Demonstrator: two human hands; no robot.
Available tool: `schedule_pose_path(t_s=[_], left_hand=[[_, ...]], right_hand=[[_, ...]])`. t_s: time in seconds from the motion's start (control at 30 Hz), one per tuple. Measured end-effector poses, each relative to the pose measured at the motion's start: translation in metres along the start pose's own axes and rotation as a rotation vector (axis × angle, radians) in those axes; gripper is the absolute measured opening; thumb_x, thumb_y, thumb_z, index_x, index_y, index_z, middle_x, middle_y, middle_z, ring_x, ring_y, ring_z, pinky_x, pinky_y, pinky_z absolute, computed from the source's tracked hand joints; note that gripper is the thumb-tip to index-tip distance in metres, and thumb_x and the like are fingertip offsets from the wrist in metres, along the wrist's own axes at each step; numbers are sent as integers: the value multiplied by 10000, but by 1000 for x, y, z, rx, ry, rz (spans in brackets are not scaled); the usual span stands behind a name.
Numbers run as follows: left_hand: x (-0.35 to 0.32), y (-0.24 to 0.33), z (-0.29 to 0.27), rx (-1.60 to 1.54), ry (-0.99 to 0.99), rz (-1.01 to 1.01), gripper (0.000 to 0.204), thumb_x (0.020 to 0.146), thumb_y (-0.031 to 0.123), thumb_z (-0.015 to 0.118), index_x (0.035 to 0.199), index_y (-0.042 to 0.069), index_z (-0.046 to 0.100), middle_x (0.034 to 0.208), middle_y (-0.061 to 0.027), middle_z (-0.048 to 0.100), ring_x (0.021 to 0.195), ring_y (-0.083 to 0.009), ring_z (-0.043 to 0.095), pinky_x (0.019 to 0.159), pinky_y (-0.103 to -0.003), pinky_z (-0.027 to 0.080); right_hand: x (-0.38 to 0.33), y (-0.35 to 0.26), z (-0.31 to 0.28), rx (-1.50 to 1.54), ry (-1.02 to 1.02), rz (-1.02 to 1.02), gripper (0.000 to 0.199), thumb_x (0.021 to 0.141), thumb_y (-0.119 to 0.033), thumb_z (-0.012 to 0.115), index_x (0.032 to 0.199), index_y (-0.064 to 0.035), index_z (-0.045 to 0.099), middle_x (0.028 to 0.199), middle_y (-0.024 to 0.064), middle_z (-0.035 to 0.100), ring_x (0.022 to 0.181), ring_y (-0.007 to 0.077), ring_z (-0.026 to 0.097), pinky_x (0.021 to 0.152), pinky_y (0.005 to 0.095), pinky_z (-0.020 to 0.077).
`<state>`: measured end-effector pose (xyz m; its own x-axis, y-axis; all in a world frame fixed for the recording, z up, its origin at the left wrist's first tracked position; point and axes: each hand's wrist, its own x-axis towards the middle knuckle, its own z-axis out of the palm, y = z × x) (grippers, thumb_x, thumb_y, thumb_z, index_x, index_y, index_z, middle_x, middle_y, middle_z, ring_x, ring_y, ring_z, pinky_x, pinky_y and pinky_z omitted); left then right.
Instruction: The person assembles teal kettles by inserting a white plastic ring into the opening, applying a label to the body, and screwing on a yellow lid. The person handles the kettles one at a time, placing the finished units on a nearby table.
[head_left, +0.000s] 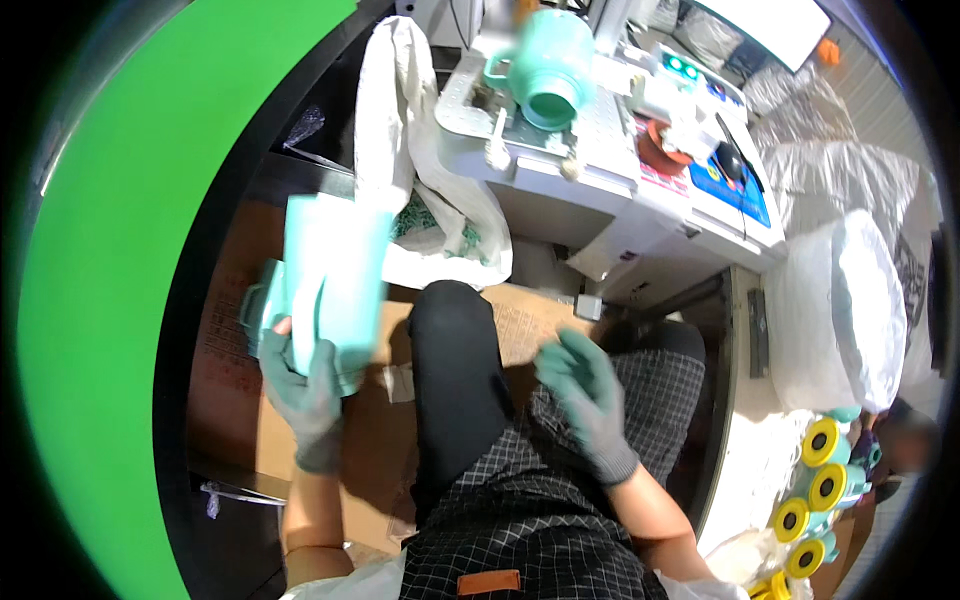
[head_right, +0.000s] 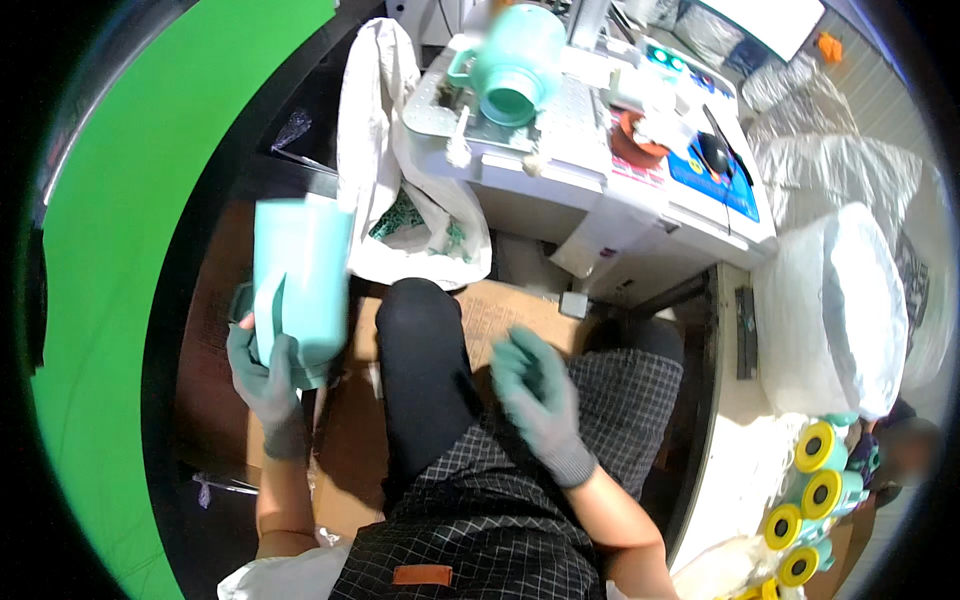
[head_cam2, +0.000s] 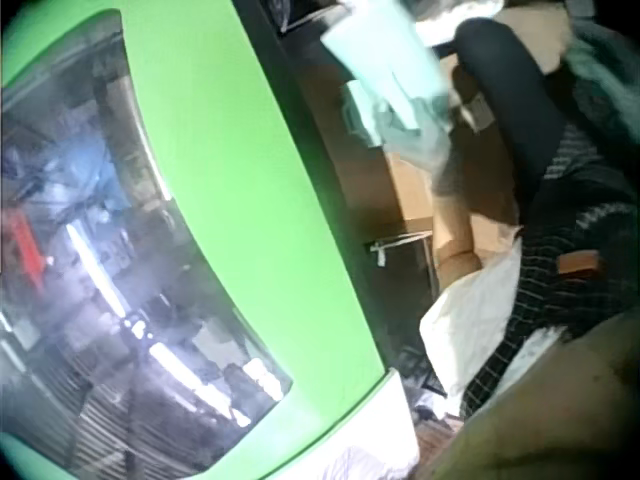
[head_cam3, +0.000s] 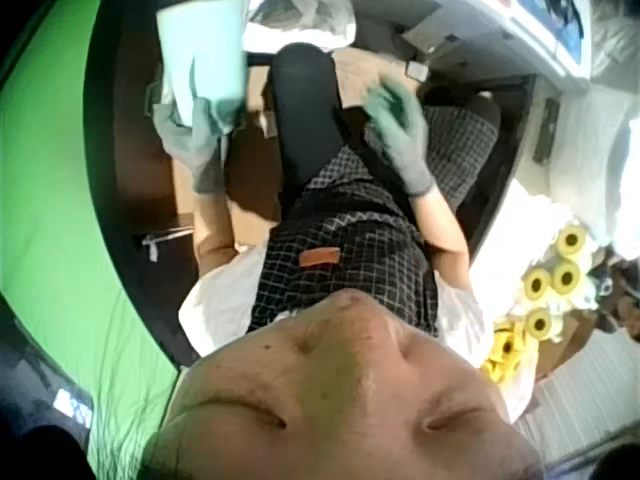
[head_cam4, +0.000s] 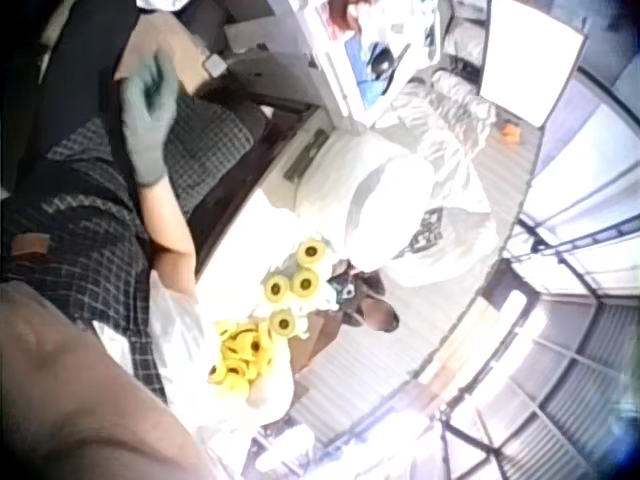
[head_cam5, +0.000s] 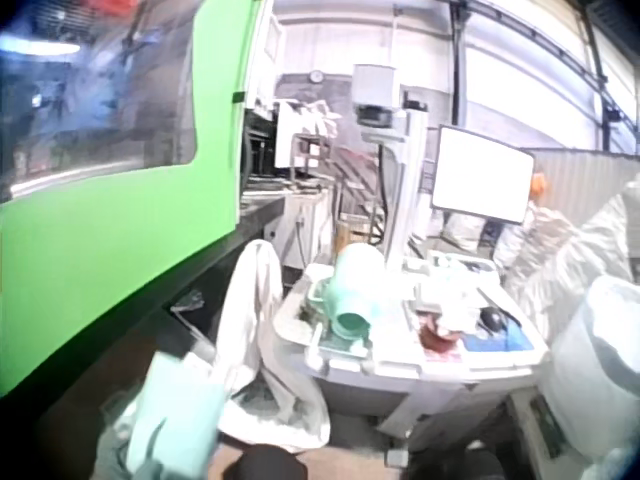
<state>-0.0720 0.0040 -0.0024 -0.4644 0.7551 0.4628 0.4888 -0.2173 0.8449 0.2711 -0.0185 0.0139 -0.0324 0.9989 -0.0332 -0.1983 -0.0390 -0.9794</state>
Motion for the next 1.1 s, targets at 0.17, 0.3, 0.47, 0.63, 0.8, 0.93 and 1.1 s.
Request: schedule_pose_path(t_s=[0.17, 0.3, 0.47, 0.63, 0.8, 0.93, 1.1], left_hand=[[-46, 133, 68, -668, -607, -361, 538, 955, 35, 710, 1451, -8, 504, 1299, -79, 604, 1121, -169, 612, 965, -325, 511], [-80, 103, 110, -413, -1086, 164, 869, 816, 254, 868, 1521, 12, 421, 1516, -223, 466, 1420, -353, 474, 1165, -471, 394], [-135, 132, 157, -5, -897, 669, 1028, 640, 530, 931, 1435, 112, 430, 1364, -202, 482, 1249, -450, 509, 1005, -612, 416], [-144, 155, 179, -136, -1006, 766, 1027, 665, 521, 907, 1437, 49, 419, 1351, -205, 552, 1244, -418, 549, 1029, -581, 441], [-151, 181, 198, 25, -1171, 1008, 1000, 646, 466, 897, 1454, 46, 484, 1331, -163, 583, 1238, -372, 575, 1041, -548, 472], [-163, 189, 207, 14, -1221, 1031, 985, 663, 466, 881, 1467, 61, 480, 1256, -138, 615, 1231, -352, 580, 1103, -511, 449], [-170, 195, 200, 57, -1380, 964, 952, 688, 474, 873, 1457, 56, 498, 1230, -140, 648, 1271, -345, 579, 1130, -507, 432]], right_hand=[[-15, 6, 16, 411, -124, 147, 984, 995, -485, 661, 1659, -24, 100, 1635, 212, 303, 1437, 326, 440, 1167, 453, 419], [-91, -14, -69, 1076, -306, 727, 1014, 948, -843, 360, 1567, -40, 345, 1321, 185, 671, 1142, 358, 712, 890, 483, 642], [-159, -40, -111, 17, 182, 499, 442, 1064, -330, 540, 1323, 18, 623, 1136, 158, 723, 838, 170, 717, 703, 280, 597], [-128, -80, -114, -728, 165, -339, 297, 907, -1, 654, 1198, -30, 707, 1094, 154, 732, 855, 223, 724, 804, 317, 585], [-111, -88, -110, -1470, -312, -26, 268, 836, -237, 736, 1011, -39, 692, 914, 116, 699, 801, 295, 704, 712, 430, 551], [-98, -105, -127, -1608, -641, 108, 219, 863, -222, 704, 939, -18, 683, 825, 121, 687, 785, 264, 722, 693, 402, 566], [-110, -87, -141, -1581, -587, 43, 220, 898, -253, 698, 877, -35, 682, 808, 115, 677, 726, 250, 704, 639, 390, 561]])
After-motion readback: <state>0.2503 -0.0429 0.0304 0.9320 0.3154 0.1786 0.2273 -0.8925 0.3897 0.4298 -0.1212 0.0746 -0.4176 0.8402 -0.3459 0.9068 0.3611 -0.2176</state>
